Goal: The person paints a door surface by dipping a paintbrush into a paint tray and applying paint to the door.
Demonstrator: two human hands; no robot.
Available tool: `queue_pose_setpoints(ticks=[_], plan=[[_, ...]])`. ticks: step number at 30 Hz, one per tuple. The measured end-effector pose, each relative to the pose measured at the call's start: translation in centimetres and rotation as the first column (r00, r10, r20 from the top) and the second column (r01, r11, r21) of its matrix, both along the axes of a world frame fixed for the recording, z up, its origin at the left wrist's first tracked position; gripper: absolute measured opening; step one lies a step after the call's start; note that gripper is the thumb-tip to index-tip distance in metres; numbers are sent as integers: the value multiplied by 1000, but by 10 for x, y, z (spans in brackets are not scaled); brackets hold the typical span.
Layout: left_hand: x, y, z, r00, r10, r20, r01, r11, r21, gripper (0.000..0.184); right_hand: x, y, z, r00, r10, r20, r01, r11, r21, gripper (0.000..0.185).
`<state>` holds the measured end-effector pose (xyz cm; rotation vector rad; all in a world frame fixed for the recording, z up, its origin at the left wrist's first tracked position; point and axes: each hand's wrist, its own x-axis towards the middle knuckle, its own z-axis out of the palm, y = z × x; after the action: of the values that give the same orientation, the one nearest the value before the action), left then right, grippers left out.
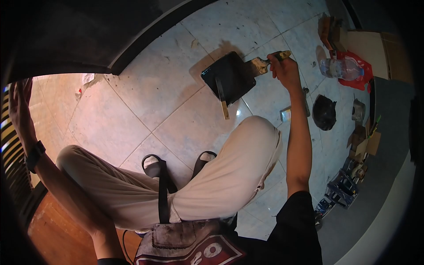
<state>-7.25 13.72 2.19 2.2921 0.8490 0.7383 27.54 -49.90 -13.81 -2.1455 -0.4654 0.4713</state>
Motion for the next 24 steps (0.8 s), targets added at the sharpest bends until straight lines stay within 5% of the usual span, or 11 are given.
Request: queue_pose_setpoints(ticks=[5, 10, 14, 19, 24], plan=[[0, 3, 0, 999, 11, -44, -10, 1000, 22, 63, -2, -3, 16, 993, -118, 4, 118, 992, 49, 26], [1, 2, 1, 999, 17, -41, -17, 1000, 2, 64, -16, 8, 18, 908, -378, -184, 409, 893, 186, 36], [1, 0, 0, 1000, 17, 13, -17, 999, -37, 64, -24, 17, -8, 835, -549, -42, 550, 828, 112, 48], [2, -1, 1, 999, 7, -35, -7, 1000, -2, 65, -9, 15, -36, 785, -618, -43, 618, 776, 124, 48], [4, -8, 1, 990, 40, 133, -14, 981, -192, 63, -1, 13, -42, 779, -626, -9, 624, 775, 104, 50]])
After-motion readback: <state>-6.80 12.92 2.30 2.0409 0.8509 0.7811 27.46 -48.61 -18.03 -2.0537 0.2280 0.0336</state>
